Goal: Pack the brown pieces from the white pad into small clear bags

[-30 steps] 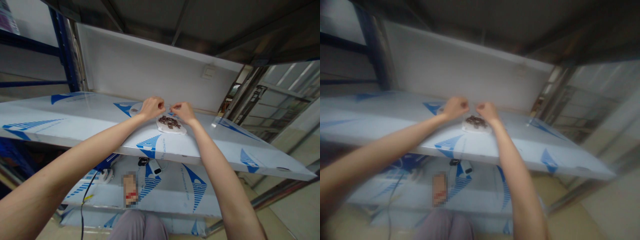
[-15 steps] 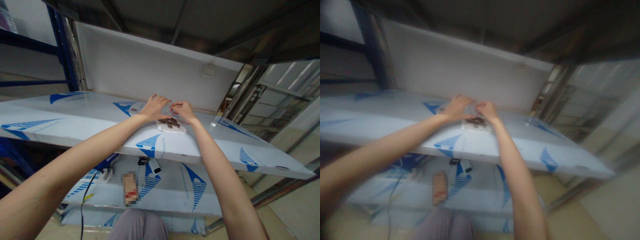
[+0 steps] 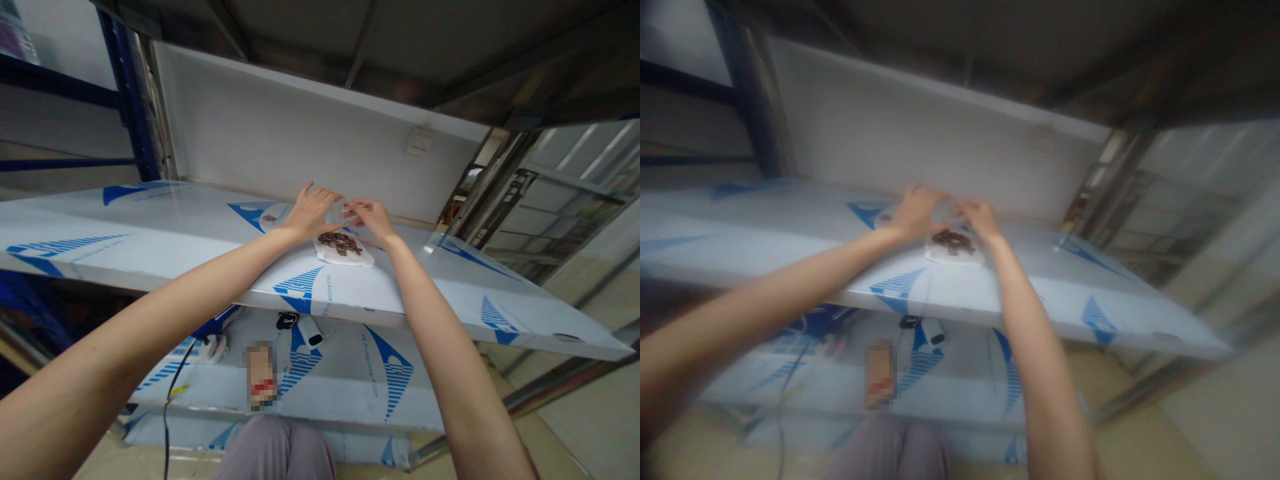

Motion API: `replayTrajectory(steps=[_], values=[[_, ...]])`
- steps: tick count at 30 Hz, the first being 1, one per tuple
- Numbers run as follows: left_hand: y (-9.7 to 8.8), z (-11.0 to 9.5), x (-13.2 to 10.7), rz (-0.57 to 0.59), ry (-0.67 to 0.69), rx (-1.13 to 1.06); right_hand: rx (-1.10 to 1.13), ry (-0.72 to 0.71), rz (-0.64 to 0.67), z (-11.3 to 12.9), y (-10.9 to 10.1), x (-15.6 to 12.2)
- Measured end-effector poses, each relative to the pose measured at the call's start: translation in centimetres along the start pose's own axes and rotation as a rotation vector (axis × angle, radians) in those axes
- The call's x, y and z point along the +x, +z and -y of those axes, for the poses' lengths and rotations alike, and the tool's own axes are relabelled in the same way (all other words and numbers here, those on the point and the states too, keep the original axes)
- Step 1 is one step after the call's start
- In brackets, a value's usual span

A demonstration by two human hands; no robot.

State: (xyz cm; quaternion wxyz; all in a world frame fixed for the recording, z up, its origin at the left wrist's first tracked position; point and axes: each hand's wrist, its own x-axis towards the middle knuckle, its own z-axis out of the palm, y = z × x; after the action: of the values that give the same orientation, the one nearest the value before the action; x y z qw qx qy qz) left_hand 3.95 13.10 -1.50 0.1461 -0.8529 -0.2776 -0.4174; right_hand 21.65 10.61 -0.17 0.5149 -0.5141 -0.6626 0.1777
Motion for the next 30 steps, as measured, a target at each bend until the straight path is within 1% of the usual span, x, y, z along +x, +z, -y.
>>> replayTrajectory(steps=[2, 4, 6, 8, 10, 14, 16, 18, 20, 22, 24, 26, 30], values=[[0.0, 0.4, 0.0, -0.036, -0.059, -0.082, -0.115, 0.011, -0.002, -0.3, -0.4, -0.1], [0.1, 0.9, 0.0, -0.057, -0.131, -0.203, -0.349, -0.002, 0.014, -0.7, -0.6, -0.3], [0.3, 1.4, 0.0, -0.061, -0.203, -0.354, -0.618, -0.019, 0.073, -1.0, -0.3, -0.6], [0.6, 1.7, 0.0, -0.062, -0.268, -0.498, -0.813, -0.019, 0.152, -1.1, 0.2, -1.0], [0.8, 1.8, 0.0, -0.065, -0.322, -0.601, -0.911, -0.018, 0.215, -1.1, 0.7, -1.2], [1.1, 2.0, 0.1, -0.056, -0.366, -0.691, -1.002, -0.067, 0.26, -0.9, 1.3, -1.3], [1.1, 2.1, 0.0, -0.038, -0.364, -0.704, -1.009, -0.081, 0.251, -0.9, 1.3, -1.3], [1.1, 2.1, -0.1, -0.018, -0.369, -0.704, -0.938, -0.075, 0.2, -0.9, 1.0, -1.0], [1.1, 2.1, -0.2, 0.009, -0.381, -0.703, -0.761, -0.075, 0.088, -0.9, 0.6, -0.5], [1.1, 1.9, -0.3, 0.037, -0.387, -0.706, -0.525, -0.113, -0.045, -0.8, 0.2, 0.1], [1.2, 1.7, -0.3, 0.062, -0.373, -0.722, -0.35, -0.164, -0.119, -0.5, 0.2, 0.4], [1.3, 1.6, -0.3, 0.073, -0.348, -0.739, -0.303, -0.195, -0.121, -0.1, 0.4, 0.5], [1.3, 1.5, -0.3, 0.071, -0.324, -0.726, -0.402, -0.251, -0.068, 0.5, 1.1, 0.1]])
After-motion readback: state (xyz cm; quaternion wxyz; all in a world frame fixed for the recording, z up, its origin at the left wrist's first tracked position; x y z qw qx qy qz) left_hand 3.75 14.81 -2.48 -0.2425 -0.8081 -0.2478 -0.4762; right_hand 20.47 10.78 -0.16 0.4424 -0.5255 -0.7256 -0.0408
